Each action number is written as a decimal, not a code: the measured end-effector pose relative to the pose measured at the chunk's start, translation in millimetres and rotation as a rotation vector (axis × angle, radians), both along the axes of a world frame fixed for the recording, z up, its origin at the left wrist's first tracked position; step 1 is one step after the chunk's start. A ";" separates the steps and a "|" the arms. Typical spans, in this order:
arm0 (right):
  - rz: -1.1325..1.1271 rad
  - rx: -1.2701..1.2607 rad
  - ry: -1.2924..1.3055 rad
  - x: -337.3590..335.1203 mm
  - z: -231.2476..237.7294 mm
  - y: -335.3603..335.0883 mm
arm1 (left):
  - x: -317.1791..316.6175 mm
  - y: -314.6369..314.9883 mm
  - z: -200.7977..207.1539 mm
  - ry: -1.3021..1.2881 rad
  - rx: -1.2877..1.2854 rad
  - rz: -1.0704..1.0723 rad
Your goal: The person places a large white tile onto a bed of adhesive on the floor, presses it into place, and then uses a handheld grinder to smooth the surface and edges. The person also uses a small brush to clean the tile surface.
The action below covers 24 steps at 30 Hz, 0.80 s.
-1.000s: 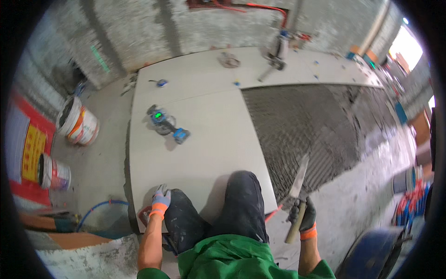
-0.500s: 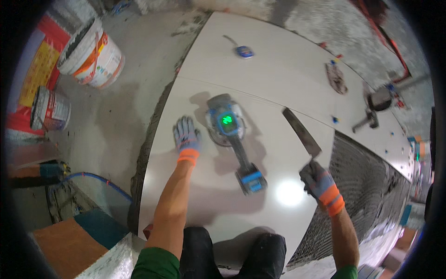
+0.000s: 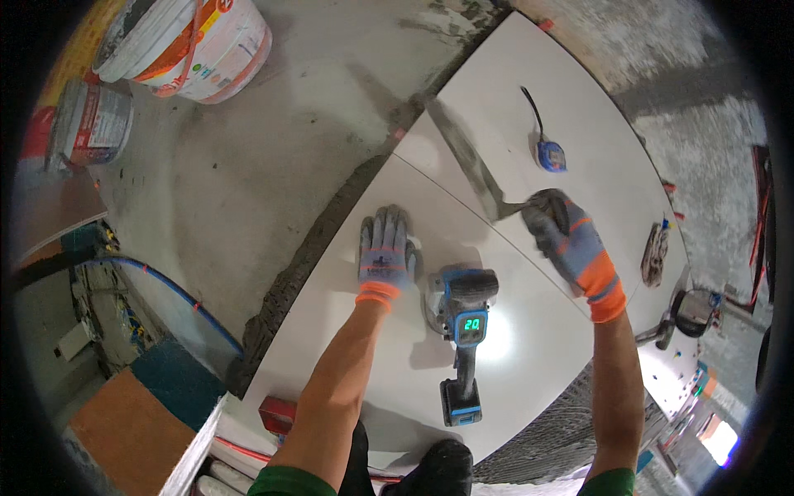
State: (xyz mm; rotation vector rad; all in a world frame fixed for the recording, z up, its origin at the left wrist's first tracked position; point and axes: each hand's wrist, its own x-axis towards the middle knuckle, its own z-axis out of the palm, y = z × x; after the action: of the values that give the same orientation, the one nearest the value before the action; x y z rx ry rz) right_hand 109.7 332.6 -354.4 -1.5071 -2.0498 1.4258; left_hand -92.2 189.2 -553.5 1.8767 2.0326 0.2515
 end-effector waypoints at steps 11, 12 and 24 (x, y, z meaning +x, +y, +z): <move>0.046 -0.500 -0.375 -48.2 -24.1 76.8 | 0.7 -2.7 -2.0 0.028 -0.019 0.015; 0.044 -0.508 -0.381 -51.8 -27.0 80.3 | 0.4 -2.6 -2.3 0.016 -0.011 0.024; 0.124 -0.540 -0.476 -61.6 -46.6 91.7 | 0.1 -1.7 2.2 -0.014 0.033 0.024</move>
State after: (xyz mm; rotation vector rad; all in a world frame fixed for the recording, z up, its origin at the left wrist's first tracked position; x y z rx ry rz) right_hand 48.1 424.4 -400.9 -2.1366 -2.1411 1.9355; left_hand -92.1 187.4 -551.4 1.8656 2.0554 0.3058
